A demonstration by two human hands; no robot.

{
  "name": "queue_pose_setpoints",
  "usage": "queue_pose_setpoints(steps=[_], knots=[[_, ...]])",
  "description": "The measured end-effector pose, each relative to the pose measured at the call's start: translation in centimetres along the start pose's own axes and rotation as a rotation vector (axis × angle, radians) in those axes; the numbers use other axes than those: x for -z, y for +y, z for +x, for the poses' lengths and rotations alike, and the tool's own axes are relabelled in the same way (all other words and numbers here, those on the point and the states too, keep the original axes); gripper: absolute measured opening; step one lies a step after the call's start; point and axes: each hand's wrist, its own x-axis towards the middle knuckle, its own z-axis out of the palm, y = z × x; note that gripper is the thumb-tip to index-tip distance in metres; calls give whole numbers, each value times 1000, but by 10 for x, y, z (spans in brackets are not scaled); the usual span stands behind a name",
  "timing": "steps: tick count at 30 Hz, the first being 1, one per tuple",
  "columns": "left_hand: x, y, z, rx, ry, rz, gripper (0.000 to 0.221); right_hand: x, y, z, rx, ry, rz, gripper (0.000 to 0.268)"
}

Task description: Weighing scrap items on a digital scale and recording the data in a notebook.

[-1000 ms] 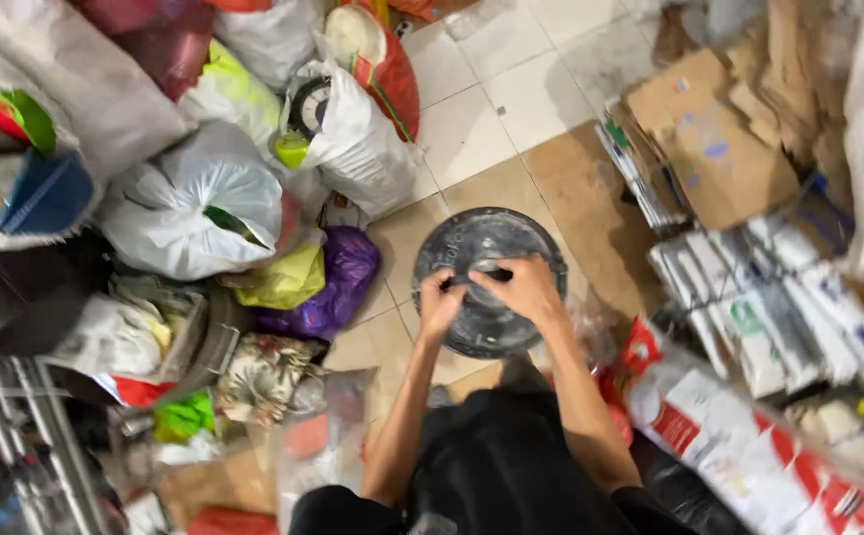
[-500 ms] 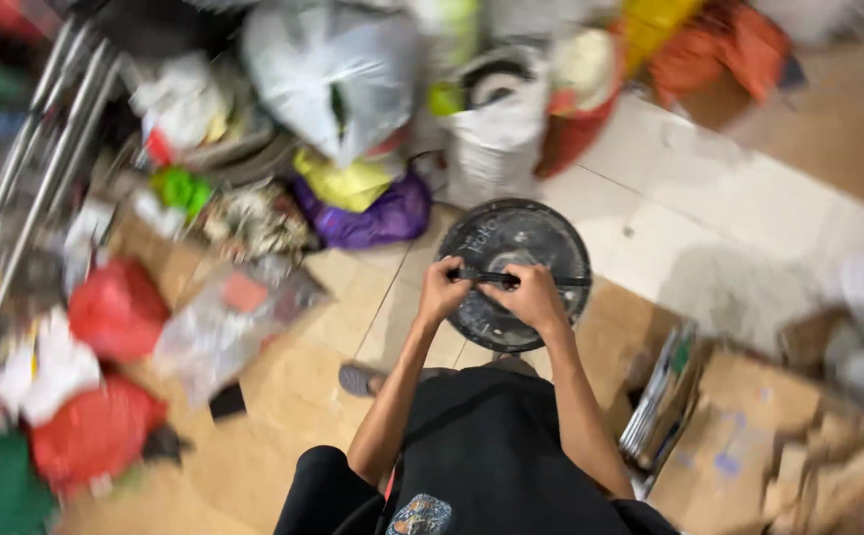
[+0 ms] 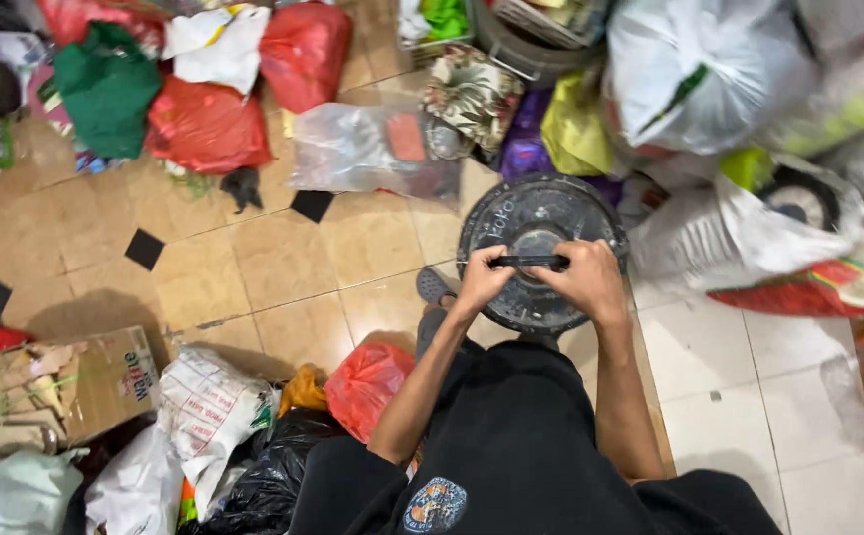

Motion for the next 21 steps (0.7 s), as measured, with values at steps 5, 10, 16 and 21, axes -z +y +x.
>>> queue_pose_setpoints(steps=[5,10,16,21], knots=[[108,49,19,-116,185,52,25,-24,-93,79,127,-78,104,42],[199,86,43,-167,351,63,23,-65,-152,152,297,-96,242,36],[297,94,126,-186,482,61,22,-123,-199,276,288,-209,394,31],[370,114,235,-66,483,95,15,-158,-208,387,269,-152,475,30]])
